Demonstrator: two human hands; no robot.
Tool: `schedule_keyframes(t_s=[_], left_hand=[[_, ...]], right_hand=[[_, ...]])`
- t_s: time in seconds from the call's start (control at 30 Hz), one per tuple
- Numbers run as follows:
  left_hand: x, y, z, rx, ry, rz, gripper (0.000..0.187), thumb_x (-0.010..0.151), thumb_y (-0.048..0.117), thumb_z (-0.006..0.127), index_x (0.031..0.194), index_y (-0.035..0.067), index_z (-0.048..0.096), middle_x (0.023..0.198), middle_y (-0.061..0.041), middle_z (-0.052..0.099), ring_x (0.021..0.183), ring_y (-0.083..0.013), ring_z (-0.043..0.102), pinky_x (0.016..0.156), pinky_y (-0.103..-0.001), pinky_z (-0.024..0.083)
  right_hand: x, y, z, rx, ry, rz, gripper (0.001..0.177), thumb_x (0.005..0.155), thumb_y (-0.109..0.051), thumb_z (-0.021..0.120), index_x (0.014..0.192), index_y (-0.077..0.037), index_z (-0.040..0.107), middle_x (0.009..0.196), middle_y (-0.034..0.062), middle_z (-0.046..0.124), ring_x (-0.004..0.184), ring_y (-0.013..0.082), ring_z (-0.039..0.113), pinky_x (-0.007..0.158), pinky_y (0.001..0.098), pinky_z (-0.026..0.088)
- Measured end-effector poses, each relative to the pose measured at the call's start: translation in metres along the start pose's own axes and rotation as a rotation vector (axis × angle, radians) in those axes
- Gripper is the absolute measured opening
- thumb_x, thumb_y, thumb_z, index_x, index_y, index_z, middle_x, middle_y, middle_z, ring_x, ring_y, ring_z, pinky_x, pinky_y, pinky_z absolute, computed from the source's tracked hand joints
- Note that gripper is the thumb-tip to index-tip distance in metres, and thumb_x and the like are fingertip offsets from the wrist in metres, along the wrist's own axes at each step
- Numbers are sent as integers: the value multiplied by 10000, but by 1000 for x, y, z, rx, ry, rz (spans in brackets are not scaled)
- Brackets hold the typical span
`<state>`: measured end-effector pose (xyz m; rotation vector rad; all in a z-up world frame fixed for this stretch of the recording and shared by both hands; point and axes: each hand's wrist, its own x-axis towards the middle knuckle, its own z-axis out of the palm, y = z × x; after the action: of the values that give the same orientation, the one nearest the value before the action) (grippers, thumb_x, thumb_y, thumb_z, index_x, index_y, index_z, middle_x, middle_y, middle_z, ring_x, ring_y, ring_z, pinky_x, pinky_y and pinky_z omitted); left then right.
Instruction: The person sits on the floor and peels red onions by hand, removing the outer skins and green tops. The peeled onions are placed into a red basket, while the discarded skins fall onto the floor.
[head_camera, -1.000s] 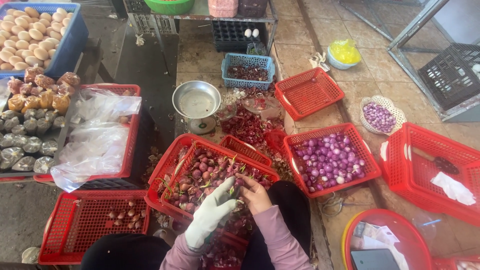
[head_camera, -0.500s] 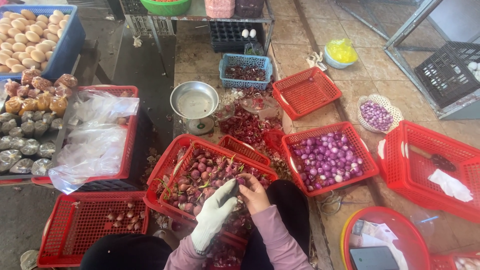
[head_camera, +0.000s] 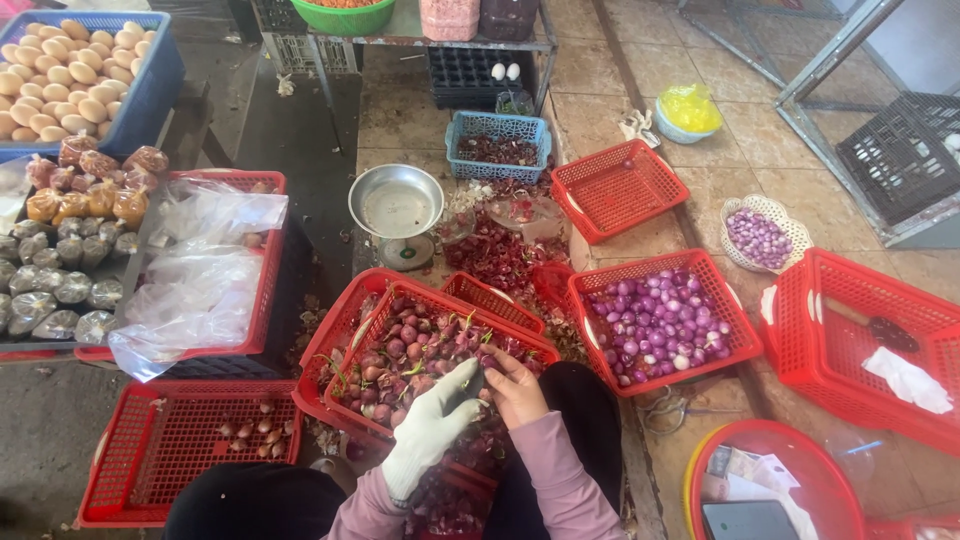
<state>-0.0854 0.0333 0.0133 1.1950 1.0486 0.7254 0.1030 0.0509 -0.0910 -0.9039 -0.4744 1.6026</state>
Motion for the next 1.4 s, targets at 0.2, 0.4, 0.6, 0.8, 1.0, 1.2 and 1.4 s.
schedule_keyframes(t_s=[0.2,0.4,0.6,0.8,1.0,1.2,1.4], left_hand=[[-8,26,20,-354,244,-183,657,916,137,593,1566,142,498,1142,-102,769,434,-60,401,399,-186,366],[-12,17,-2,-543,-74,47,805,950,202,588,1676,148,244,488,13,470,345,-73,409,327,-194,341],[9,-31,9,-128,134,136,582,912,96,687,1478,88,551,1526,-79,588,1407,-161,557,1214,-315,409],[14,-45,11,-451,176,171,634,929,272,712,1494,61,518,1561,-107,539,1431,-184,512,1198,-333,423],[-3,-3,-1,-57,82,53,577,945,264,598,1514,226,511,1556,48,534,1429,-78,494,1226,-233,357],[-8,19,-6,12,189,-66,606,895,280,589,1498,241,543,1522,32,576,1351,-85,578,1138,-207,445],[27,-45,-12,-205,300,125,588,915,152,672,1487,112,545,1532,-63,578,1408,-148,547,1220,-287,382]], right_hand=[[5,12,5,162,-110,-96,345,892,37,671,1218,-78,660,1151,180,717,1010,294,691,895,413,572],[1,0,4,6,-76,-20,412,940,29,625,1345,-49,613,1079,169,686,810,217,662,610,281,549],[8,8,12,7,67,-37,364,895,86,605,1248,0,632,1195,235,692,1079,315,676,962,402,550],[26,22,-21,93,-50,-64,498,908,70,501,1399,0,542,1333,327,613,1178,417,616,1033,497,486],[31,13,-26,-76,60,-41,285,977,10,551,1231,-118,531,1244,186,618,1105,329,620,973,461,515],[32,11,-29,-49,-92,8,314,923,-37,618,1217,-148,618,1249,181,691,900,326,687,535,372,553],[25,12,-30,-64,-60,53,499,911,39,557,1409,11,528,1321,306,624,1118,443,636,951,525,514]])
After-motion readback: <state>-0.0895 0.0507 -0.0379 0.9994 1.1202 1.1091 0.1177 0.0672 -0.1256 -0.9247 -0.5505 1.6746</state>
